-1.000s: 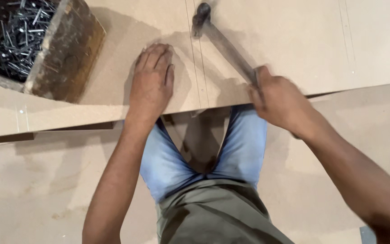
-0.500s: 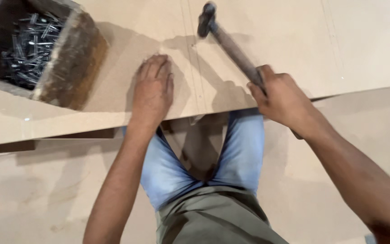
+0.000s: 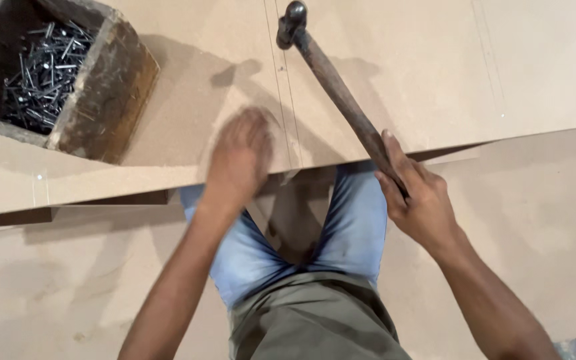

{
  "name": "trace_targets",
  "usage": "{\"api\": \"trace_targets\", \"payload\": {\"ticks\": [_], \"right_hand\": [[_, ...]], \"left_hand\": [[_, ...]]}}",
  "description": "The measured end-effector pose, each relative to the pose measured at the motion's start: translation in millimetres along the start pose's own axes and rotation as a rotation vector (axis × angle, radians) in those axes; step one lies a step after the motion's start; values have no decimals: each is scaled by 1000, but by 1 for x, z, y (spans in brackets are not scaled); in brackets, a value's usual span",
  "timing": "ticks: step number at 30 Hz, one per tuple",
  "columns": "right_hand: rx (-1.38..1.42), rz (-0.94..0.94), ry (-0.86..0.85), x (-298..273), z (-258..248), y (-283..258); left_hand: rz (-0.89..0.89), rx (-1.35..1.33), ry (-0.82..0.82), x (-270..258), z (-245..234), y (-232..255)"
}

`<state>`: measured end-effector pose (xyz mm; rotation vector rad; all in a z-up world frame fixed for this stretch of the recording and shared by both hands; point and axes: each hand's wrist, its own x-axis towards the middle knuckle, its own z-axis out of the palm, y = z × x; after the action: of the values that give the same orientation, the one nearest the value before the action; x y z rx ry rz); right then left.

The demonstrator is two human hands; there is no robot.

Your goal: The person repeatedly picks up nails from a wooden box and hammers them into a light-colored wooden board. The person works along a pre-marked line, securing the nails one by one.

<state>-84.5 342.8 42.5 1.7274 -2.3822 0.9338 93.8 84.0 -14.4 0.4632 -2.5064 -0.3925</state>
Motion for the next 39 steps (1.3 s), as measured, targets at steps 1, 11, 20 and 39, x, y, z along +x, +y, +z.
{"api": "trace_targets", "payload": {"ticks": [1,11,20,39], "right_hand": [[6,15,36,-1,-1,2],[3,34,-80,10,-4,-10],[-24,163,-172,19,-1,-23],[6,-133,143,10,4,-13]], "left_hand": [[57,13,-24,-9,-2,12],[144,16,56,-27,3,34],[137,40,58,-32,7,30],[163,27,72,-27,9,22]]}}
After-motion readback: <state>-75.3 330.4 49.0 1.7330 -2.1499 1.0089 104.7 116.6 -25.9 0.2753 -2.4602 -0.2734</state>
